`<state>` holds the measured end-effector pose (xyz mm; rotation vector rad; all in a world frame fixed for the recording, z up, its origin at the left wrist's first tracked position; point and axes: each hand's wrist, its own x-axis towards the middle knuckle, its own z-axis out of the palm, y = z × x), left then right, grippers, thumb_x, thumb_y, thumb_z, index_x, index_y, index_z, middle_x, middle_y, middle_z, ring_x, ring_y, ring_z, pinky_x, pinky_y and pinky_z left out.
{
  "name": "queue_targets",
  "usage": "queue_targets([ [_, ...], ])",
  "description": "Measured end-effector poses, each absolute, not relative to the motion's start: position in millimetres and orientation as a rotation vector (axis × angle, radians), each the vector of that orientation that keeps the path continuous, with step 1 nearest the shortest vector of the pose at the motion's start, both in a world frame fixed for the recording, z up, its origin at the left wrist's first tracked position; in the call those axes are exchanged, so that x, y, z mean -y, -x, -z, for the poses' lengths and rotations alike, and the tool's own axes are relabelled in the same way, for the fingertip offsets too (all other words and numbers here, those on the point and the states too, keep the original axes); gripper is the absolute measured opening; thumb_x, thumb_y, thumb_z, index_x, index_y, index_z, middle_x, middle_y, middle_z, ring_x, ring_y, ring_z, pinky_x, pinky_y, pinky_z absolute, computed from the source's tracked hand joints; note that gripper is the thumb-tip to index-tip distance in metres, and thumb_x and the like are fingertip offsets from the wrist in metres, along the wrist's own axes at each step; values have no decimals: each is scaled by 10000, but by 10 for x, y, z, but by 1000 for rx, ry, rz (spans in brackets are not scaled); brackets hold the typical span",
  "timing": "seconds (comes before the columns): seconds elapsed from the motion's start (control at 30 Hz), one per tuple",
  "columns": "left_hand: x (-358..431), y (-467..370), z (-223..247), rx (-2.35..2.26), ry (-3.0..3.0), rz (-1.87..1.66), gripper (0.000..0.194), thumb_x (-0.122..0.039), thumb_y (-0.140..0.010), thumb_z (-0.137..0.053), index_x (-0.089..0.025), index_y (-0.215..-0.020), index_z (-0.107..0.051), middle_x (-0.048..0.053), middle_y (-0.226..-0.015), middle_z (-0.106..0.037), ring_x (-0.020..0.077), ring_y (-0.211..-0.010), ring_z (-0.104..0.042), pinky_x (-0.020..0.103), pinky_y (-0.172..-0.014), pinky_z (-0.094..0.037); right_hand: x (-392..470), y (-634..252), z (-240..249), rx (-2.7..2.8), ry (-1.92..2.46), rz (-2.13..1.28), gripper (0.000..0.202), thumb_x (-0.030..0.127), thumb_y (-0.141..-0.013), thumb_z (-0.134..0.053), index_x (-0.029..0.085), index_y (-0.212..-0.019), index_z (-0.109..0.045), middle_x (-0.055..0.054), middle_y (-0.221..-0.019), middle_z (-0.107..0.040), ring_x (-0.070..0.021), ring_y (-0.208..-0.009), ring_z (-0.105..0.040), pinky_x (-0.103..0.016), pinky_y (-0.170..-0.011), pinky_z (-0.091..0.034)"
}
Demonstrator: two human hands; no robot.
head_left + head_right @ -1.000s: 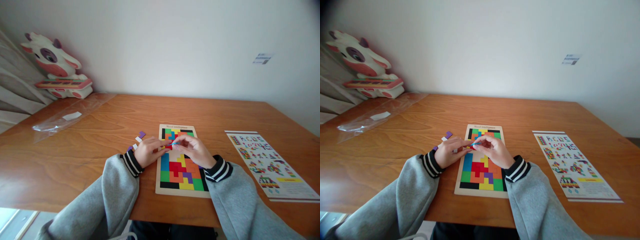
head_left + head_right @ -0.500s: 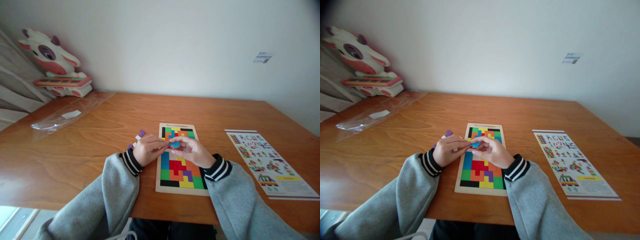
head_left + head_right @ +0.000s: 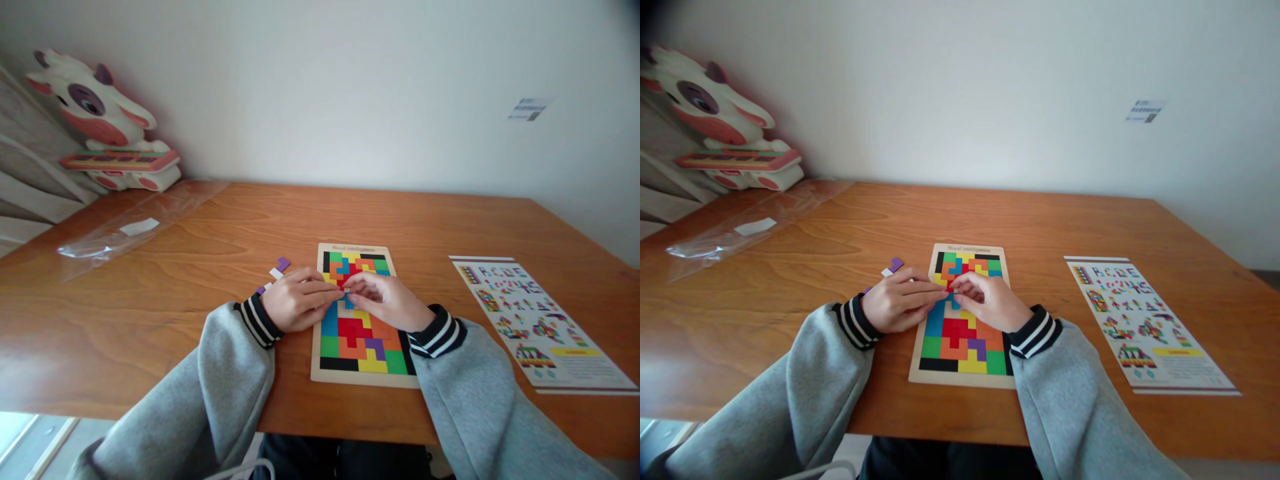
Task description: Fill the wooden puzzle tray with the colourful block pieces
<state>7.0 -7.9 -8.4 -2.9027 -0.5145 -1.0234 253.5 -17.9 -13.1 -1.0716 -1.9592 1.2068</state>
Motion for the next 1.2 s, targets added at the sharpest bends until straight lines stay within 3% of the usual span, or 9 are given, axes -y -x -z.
queue_targets([
  [0.17, 100, -49, 87, 517, 2985, 990, 426, -119, -878, -525, -206, -1275, -654, 68, -955, -773, 212, -904, -673, 356, -814, -605, 199, -2484, 104, 2165, 1118, -859, 227, 403, -938, -606, 205, -927, -718, 20, -615, -620, -115, -490, -528, -251, -469, -425],
  [0.33, 91, -28, 91, 496, 2969, 953, 423, -117, -870, -533, -202, -1264, -661, 71, -966, -774, 215, -908, -674, 356, -797, -603, 212, -2417, 124, 2231, 1081, -626, 258, 414, -966, -586, 201, -911, -722, -34, -798, -671, -119, -575, -561, -275, -566, -472],
  [0.43, 85, -21, 89, 500, 2937, 911, 386, -112, -866, -549, -176, -1227, -671, 64, -936, -776, 223, -898, -670, 358, -776, -600, 222, -2391, 154, 2238, 1096, -557, 239, 402, -962, -602, 204, -879, -706, -32, -801, -671, -126, -610, -580, -279, -597, -484],
  [0.57, 82, -4, 68, 499, 2885, 850, 334, -122, -859, -571, -167, -1171, -682, 60, -948, -776, 230, -882, -672, 370, -760, -590, 219, -2416, 148, 2207, 1084, -632, 159, 351, -946, -635, 204, -925, -689, -14, -782, -677, -121, -598, -582, -269, -597, -491],
  [0.73, 99, 9, 22, 485, 2863, 873, 342, -132, -839, -572, -181, -1160, -680, 64, -938, -768, 226, -863, -666, 356, -713, -575, 181, -2511, 134, 2306, 968, -698, 137, 324, -932, -648, 196, -964, -684, -50, -956, -666, -115, -638, -606, -273, -615, -522],
  [0.97, 124, -13, -1, 503, 2866, 856, 275, -161, -852, -538, -183, -1062, -713, 61, -832, -747, 193, -780, -664, 312, -652, -562, 175, -2496, 159, 2296, 973, -644, 199, 367, -971, -588, 194, -971, -686, -55, -907, -649, -152, -716, -638, -295, -651, -544],
  [1.2, 17, 146, -24, 564, 2774, 882, 384, -133, -871, -557, -188, -1243, -633, 50, -925, -765, 202, -830, -685, 330, -722, -587, 167, -2510, 131, 2164, 1025, -408, 201, 264, -1014, -491, 214, -1107, -662, -67, -970, -712, -178, -783, -651, -337, -738, -550],
])
